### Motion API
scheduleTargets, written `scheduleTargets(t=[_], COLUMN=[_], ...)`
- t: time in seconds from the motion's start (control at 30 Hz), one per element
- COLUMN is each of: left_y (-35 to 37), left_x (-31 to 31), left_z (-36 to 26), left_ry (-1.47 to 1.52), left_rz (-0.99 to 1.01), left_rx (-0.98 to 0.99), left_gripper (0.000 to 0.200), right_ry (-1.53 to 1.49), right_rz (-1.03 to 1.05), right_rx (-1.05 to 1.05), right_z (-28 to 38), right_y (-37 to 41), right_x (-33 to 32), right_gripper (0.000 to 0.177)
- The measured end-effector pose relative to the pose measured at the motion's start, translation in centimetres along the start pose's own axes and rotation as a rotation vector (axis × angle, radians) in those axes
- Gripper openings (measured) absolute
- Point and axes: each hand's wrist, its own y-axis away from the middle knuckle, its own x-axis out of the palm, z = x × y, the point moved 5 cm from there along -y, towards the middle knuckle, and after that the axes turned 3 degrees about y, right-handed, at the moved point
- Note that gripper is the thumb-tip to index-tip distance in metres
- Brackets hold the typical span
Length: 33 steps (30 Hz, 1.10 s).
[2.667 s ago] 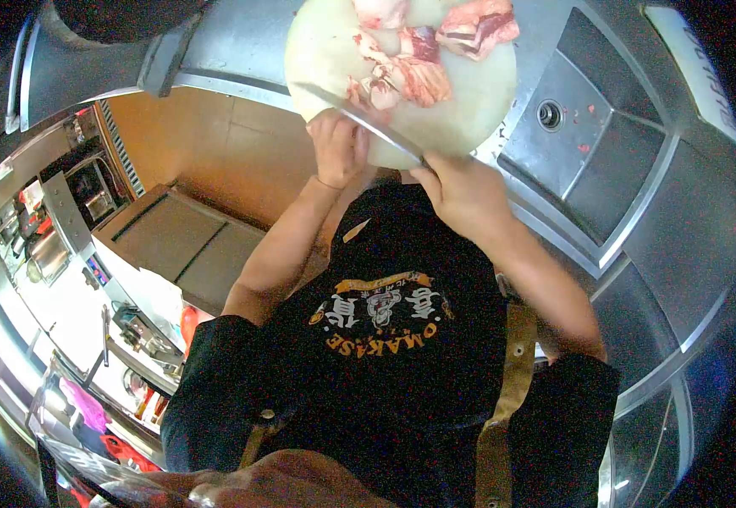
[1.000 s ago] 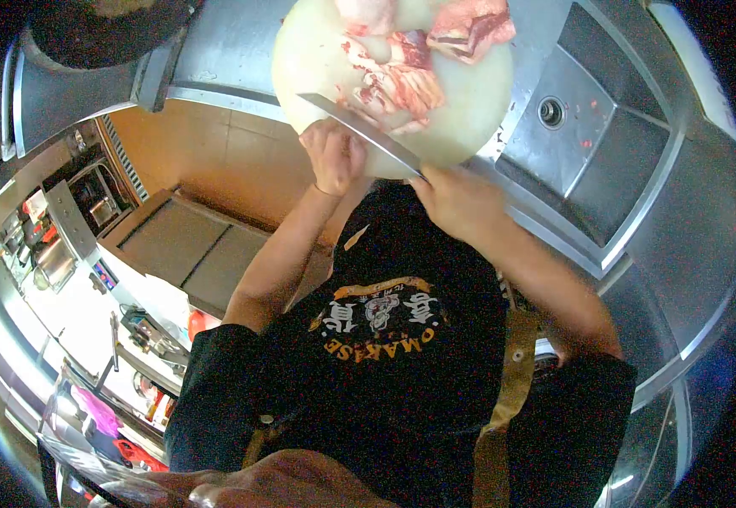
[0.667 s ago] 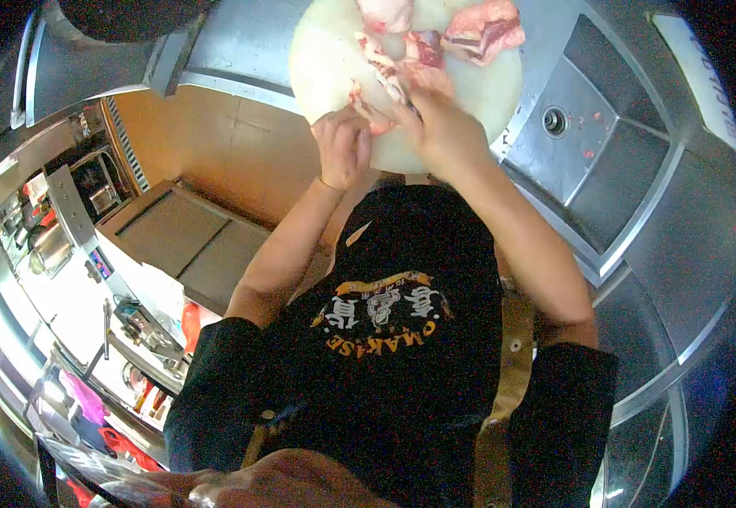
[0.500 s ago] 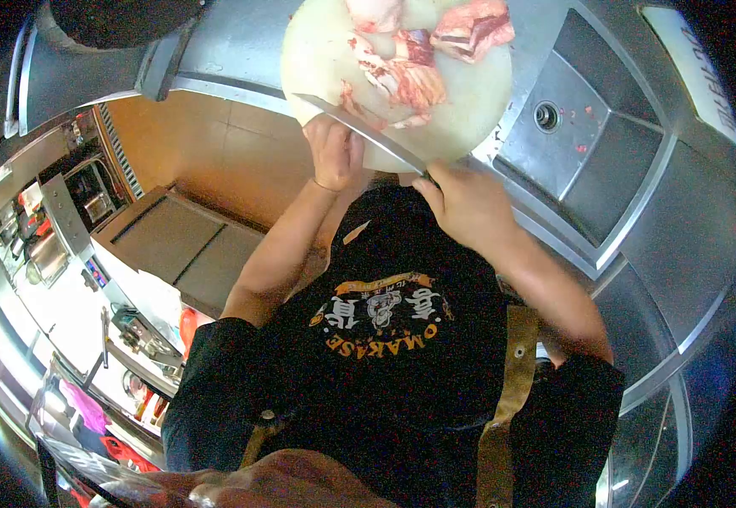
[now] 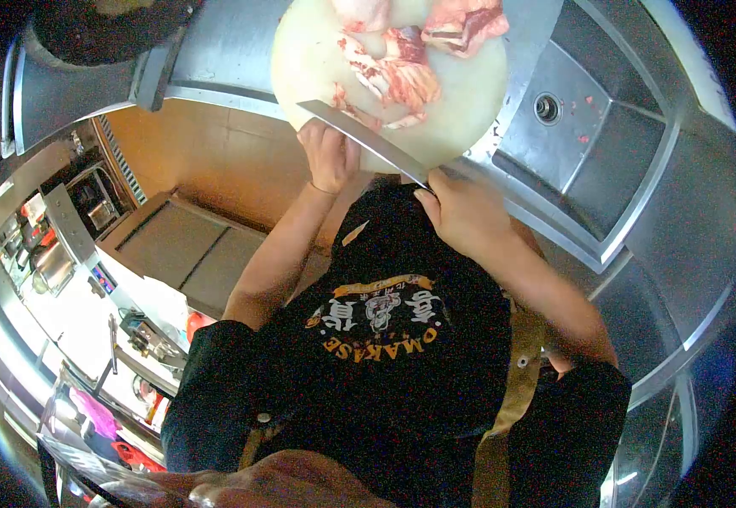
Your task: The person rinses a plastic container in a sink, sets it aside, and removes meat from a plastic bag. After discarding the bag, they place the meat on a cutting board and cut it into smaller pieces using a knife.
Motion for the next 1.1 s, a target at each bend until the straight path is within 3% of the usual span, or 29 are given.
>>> scheduleTargets(t=[0.13,0.2,0.27,0.4,0.47,0.53,0.63,0.9,1.03,1.1], left_y=[-0.1,-0.3,-0.5,-0.3,-0.1,0.0,0.8,0.6,0.6,0.5], left_x=[-0.4,-0.5,-0.7,-1.4,-1.4,-0.9,-0.6,-0.4,-0.1,-0.2], left_z=[0.0,-0.1,-0.3,-1.0,-0.9,-0.4,0.1,0.1,0.2,0.2], left_ry=[0.071,0.084,0.076,-0.008,0.022,0.027,0.003,0.0,0.004,0.015], left_rz=[-0.064,-0.044,-0.06,-0.036,-0.05,-0.055,-0.034,-0.028,-0.051,-0.07], left_rx=[0.005,-0.007,-0.008,-0.036,-0.033,-0.035,-0.064,-0.058,-0.029,-0.033], left_gripper=[0.028,0.027,0.026,0.024,0.024,0.024,0.024,0.026,0.025,0.025], right_ry=[0.018,-0.116,-0.105,-0.097,-0.042,-0.022,0.04,0.052,-0.041,-0.019], right_rz=[0.026,-0.076,-0.116,-0.334,-0.022,-0.008,0.027,0.162,0.01,0.046], right_rx=[0.047,-0.09,-0.065,-0.044,0.03,-0.097,-0.015,-0.007,-0.041,-0.022], right_z=[0.3,0.9,0.8,1.1,1.3,1.3,0.5,2.5,0.8,0.3], right_y=[-5.1,-10.9,-12.9,-9.7,-6.2,-2.6,0.6,-4.8,-1.3,-1.8], right_x=[2.6,3.3,3.1,-0.8,-1.5,-2.0,-2.2,-0.3,-1.4,-0.8], right_gripper=[0.032,0.032,0.032,0.031,0.031,0.031,0.031,0.031,0.031,0.032])
